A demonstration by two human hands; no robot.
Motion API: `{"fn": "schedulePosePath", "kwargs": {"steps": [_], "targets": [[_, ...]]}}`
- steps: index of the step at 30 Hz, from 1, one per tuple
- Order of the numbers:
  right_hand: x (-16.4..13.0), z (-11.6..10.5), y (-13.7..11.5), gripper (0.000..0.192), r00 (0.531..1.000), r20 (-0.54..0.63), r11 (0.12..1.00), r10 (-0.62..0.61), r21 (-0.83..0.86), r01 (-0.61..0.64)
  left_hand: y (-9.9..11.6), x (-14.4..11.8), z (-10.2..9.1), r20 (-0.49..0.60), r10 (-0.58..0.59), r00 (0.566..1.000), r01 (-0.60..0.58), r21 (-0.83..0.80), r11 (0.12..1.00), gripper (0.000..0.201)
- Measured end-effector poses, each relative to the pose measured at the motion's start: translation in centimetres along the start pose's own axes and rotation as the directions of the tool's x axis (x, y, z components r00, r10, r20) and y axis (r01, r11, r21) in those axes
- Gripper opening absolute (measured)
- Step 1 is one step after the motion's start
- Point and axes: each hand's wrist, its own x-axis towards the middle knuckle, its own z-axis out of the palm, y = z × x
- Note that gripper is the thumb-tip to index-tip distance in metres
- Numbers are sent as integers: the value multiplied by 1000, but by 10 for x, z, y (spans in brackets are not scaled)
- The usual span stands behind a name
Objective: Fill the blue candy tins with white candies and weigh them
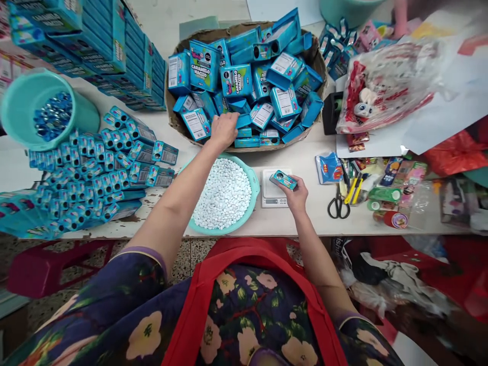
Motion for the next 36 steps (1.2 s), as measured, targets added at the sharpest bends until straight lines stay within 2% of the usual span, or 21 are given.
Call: {"fn": "schedulePosePath", "kwargs": {"steps": [3,5,6,7,8,9,11,12,13,14,15,17,18,19,21,24,28,31,34,36], "targets": [[-10,-7,-13,66,994,-51,994,-94,-66,90,-9,-16,-12,-182,2,983,-28,-138,990,52],[-21,-9,-34,66,986,-119,993,-113,-27,111,-7,-51,-24,-338,-20,941,-75,-265,961,54],[-27,-8,-47,62,991,-110,995,-72,63,80,-3,-74,-30,-396,-20,918,-113,-310,944,56],[-34,-4,-61,56,999,-45,981,1,196,8,4,-99,-34,-432,2,902,-164,-338,927,56],[-41,2,-73,53,992,92,935,89,337,-115,11,-126,-37,-433,68,899,-238,-351,906,56],[-47,10,-84,53,947,275,852,168,442,-280,19,-154,-38,-406,180,896,-337,-360,870,55],[-61,29,-99,55,774,581,652,252,490,-579,29,-203,-36,-305,438,846,-530,-383,757,51],[-67,38,-103,53,700,658,573,278,471,-670,29,-222,-33,-237,532,813,-581,-391,714,52],[-74,45,-104,50,658,689,523,304,457,-720,25,-238,-29,-175,582,795,-597,-398,696,54],[-81,51,-103,47,641,692,499,331,449,-742,16,-248,-23,-132,574,808,-574,-398,716,57],[-88,55,-101,48,635,689,495,351,439,-750,3,-255,-16,-116,504,856,-506,-388,770,59],[-101,59,-97,51,616,703,526,356,394,-754,-29,-256,1,-154,212,965,-254,-356,899,60],[-107,58,-95,51,604,716,551,349,365,-751,-44,-252,11,-184,33,982,-95,-338,936,57],[-112,57,-93,50,591,730,572,343,336,-748,-58,-246,22,-192,-112,975,47,-313,948,55],[-120,54,-92,48,570,745,591,347,298,-749,-73,-233,41,-164,-277,947,232,-249,940,59],[-122,50,-90,47,579,723,591,377,293,-751,-64,-214,57,-85,-388,918,366,-194,910,64],[-120,44,-83,47,699,611,655,371,362,-664,-31,-199,56,31,-485,874,479,-228,848,59],[-117,43,-80,47,779,533,728,330,382,-569,-21,-193,53,77,-497,864,487,-374,789,51],[-113,44,-82,47,832,478,819,281,332,-467,-21,-192,54,83,-569,818,499,-594,631,39],[-110,45,-85,48,854,456,878,248,266,-398,-21,-193,53,133,-617,776,474,-768,431,33]]}}
